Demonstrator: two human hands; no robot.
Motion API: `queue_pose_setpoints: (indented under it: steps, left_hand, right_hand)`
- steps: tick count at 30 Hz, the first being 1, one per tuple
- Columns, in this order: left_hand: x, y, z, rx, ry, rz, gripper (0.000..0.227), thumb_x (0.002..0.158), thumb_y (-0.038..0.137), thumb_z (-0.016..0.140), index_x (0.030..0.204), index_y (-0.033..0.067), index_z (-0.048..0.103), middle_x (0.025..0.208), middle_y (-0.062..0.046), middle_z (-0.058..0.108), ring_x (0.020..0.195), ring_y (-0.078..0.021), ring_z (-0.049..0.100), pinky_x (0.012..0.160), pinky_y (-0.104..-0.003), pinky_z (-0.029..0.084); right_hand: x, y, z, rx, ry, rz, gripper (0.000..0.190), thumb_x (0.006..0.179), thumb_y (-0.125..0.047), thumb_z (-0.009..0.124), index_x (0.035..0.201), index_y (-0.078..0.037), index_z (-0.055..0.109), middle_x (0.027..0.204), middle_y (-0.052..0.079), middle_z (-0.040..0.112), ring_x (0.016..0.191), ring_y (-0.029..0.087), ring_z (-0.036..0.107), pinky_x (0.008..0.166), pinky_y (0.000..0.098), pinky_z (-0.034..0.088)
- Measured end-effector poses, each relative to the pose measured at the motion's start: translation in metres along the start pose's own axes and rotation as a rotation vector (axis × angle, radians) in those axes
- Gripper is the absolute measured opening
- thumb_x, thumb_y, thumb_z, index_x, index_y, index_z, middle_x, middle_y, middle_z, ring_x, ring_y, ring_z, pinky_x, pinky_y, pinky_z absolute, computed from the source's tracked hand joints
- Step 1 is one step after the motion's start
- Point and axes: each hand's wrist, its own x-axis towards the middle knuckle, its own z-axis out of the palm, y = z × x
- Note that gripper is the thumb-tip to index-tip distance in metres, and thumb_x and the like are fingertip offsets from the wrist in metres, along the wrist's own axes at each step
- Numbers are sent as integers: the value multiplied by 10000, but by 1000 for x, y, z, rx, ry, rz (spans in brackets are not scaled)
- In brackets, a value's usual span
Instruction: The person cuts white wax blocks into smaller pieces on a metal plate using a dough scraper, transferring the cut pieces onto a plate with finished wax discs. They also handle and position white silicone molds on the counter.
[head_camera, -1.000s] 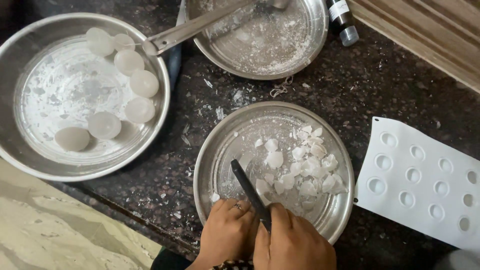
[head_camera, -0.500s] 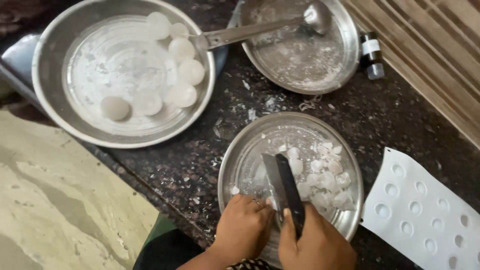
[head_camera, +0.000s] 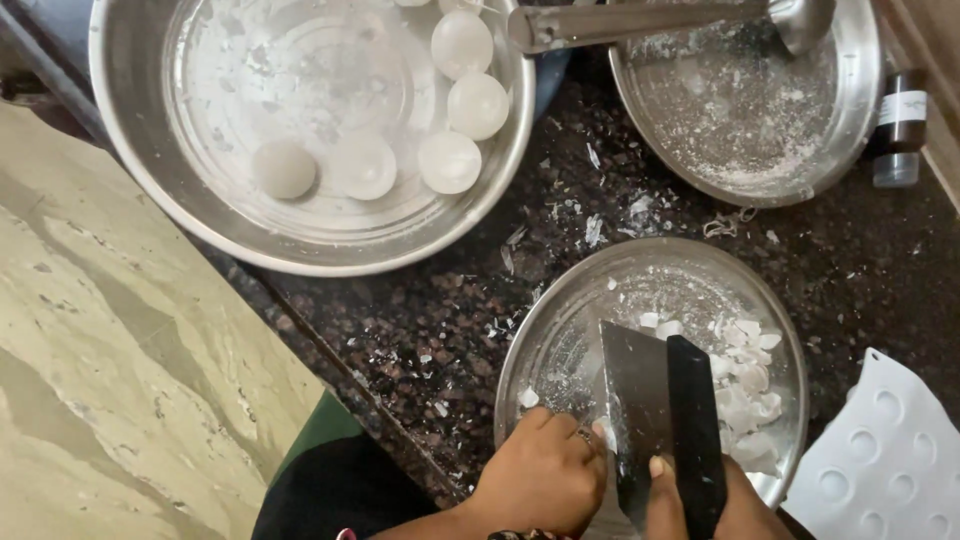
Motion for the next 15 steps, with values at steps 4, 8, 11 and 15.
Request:
queue_pose_setpoints:
  steps: [4,8,11,15]
  left_hand:
    - [2,-1,0,6,20,46,160,868,167,642,874,44,743,800,-57,663,848,-231,611,765,-375,441]
    - [-3,5,2,46,68,65,198,851,174,641,923,33,760,801,-58,659,847,-227,621,782,-366,454]
    - [5,-14,4,134,120,122,274,810,173,625,973,-5,755,857,-57,679,880,-229,641,799,-353,462]
    - [-4,5,-6,20,-82,55,122,864,176,663,858,67,719,889,-77,685,857,-249,645,776,-394,467]
  right_hand:
    - [4,-24,-6,194,-38,82,319,831,-240,737,1012,22,716,618,144,750,523,230,698,523,381,545]
    - [-2,-29,-3,-94,41,154,316,853,-282,810,900,28,763,660,168,684,612,234,696,611,370,575]
    - [32,-31,-4,18,98,39,354,857,-308,800,919,36,746,666,189,682,624,255,705,626,387,586]
    - [12,-93,-55,-108,31,-117,403,884,-375,729,1088,-29,708,809,191,709,796,341,706,745,454,560]
